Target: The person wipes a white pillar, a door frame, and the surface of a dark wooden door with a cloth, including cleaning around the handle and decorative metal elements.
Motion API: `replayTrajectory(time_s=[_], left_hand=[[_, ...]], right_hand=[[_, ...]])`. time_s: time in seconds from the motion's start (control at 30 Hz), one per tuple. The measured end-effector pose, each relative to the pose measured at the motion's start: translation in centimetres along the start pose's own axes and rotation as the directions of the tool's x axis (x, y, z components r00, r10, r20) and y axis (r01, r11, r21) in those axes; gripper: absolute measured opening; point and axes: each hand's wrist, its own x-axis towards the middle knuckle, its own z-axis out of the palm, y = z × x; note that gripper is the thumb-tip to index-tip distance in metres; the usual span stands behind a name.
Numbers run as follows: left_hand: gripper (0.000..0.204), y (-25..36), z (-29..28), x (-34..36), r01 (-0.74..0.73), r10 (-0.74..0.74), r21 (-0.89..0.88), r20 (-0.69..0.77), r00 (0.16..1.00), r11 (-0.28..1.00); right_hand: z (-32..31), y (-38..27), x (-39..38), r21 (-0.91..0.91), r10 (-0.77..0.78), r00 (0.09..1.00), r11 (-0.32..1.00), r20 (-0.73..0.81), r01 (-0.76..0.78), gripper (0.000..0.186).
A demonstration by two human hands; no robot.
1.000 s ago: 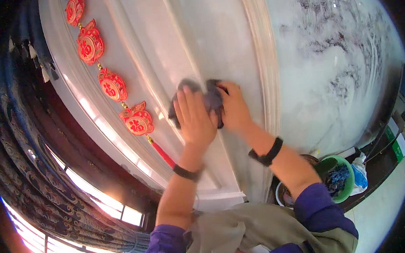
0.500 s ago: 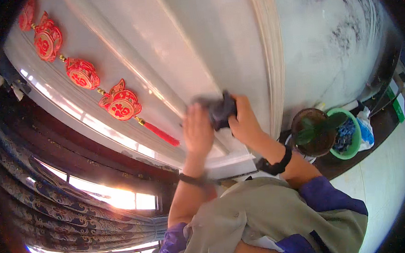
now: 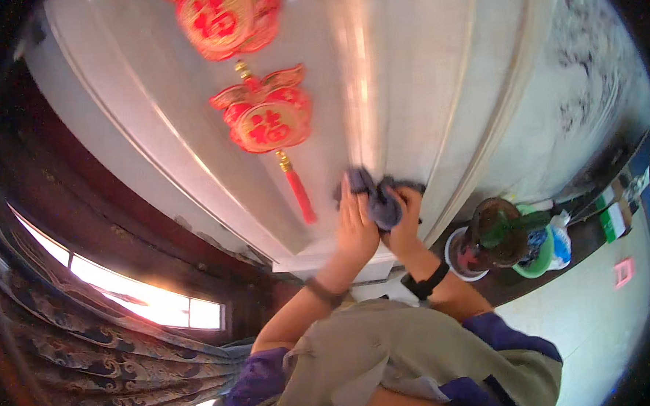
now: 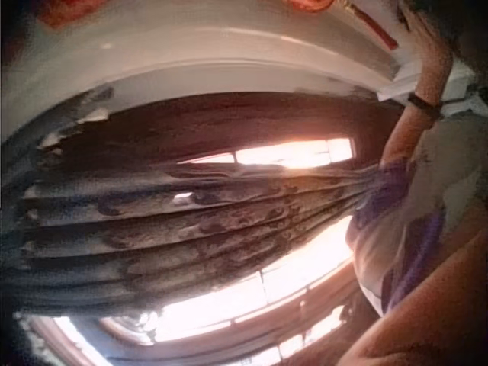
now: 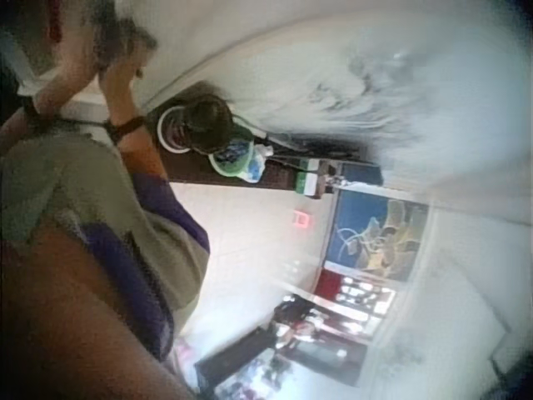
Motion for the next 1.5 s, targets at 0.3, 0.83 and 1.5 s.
replayTrajectory(time_s=[0.3,0.83,1.5], left_hand=[[0.031,-2.8,-2.7,-0.8,-0.123,0.118,0.117,0.045,0.992,0.985],[0.038,-8.4,-1.1,-7.7,0.235,-0.245,-0.342,0.013,0.969,0.91],[0.031,-10.5,-14.1,2.0,0.062,0.002,0.157,-0.38,0.925,0.986]], right_hand=[[-0.2,-7.4,2.2,-0.397,-0.323,0.945,0.861,0.058,0.318,0.044],[6.3,-1.6,-3.2,-0.559,-0.383,0.877,0.676,0.29,0.48,0.062],[11.7,-2.0,5.4,0.641,0.198,0.625,-0.021,0.755,-0.767,0.041]])
